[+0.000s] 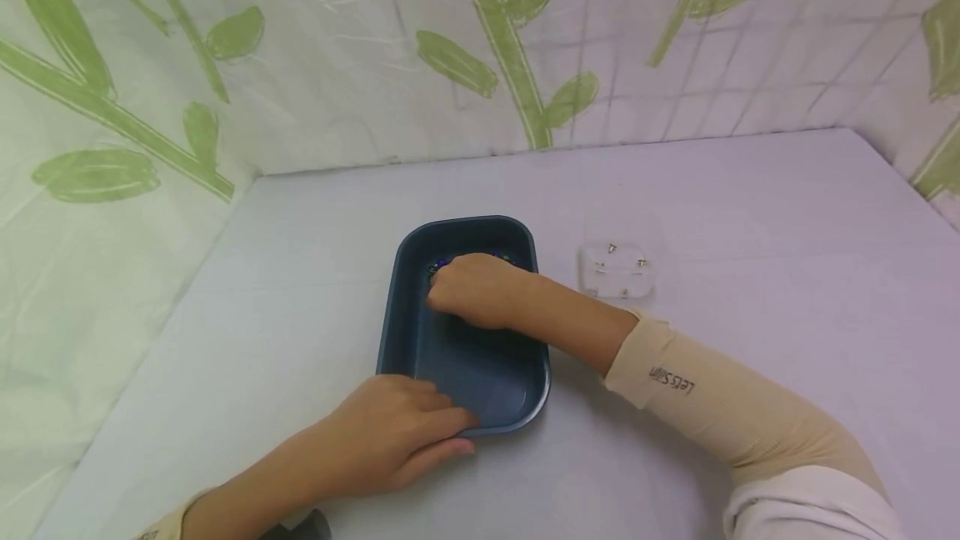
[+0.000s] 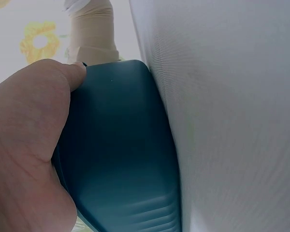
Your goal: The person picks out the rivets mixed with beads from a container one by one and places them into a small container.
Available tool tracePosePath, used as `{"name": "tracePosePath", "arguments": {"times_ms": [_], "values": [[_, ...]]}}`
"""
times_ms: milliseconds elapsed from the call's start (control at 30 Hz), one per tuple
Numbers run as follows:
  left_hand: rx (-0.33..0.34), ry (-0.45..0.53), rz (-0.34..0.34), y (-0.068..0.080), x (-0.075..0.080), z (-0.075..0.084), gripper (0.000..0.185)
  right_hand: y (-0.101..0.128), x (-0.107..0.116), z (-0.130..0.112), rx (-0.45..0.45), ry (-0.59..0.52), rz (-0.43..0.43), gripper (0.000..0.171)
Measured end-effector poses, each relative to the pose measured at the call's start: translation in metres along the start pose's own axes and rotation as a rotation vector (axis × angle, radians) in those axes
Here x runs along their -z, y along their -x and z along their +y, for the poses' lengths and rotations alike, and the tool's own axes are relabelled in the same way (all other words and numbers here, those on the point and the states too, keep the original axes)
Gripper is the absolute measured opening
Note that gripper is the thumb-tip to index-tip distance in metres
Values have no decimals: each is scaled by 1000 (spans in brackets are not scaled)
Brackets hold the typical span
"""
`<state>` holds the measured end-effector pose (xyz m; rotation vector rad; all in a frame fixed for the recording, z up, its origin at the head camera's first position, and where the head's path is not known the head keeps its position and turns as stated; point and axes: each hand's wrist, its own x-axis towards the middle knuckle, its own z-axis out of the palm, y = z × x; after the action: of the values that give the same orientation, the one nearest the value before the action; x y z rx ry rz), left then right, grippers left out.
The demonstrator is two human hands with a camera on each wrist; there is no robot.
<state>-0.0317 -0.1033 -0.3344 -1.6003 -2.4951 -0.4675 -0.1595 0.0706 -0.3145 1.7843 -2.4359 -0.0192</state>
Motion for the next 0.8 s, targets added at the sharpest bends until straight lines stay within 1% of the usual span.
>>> {"name": "tracePosePath", "arguments": {"times_ms": [233, 400, 533, 800], "values": [[1, 0, 0, 0, 0, 1, 23, 4, 15, 2, -45, -24, -7, 27], [21, 24, -26, 0, 0, 0, 24, 8, 21, 3, -61, -28, -23, 25], [34, 37, -42, 0, 0, 0, 25, 12, 23, 4, -62, -32, -15, 24], [22, 17, -25, 0, 1, 0, 25, 21, 29, 5, -74, -33, 15, 23]]}}
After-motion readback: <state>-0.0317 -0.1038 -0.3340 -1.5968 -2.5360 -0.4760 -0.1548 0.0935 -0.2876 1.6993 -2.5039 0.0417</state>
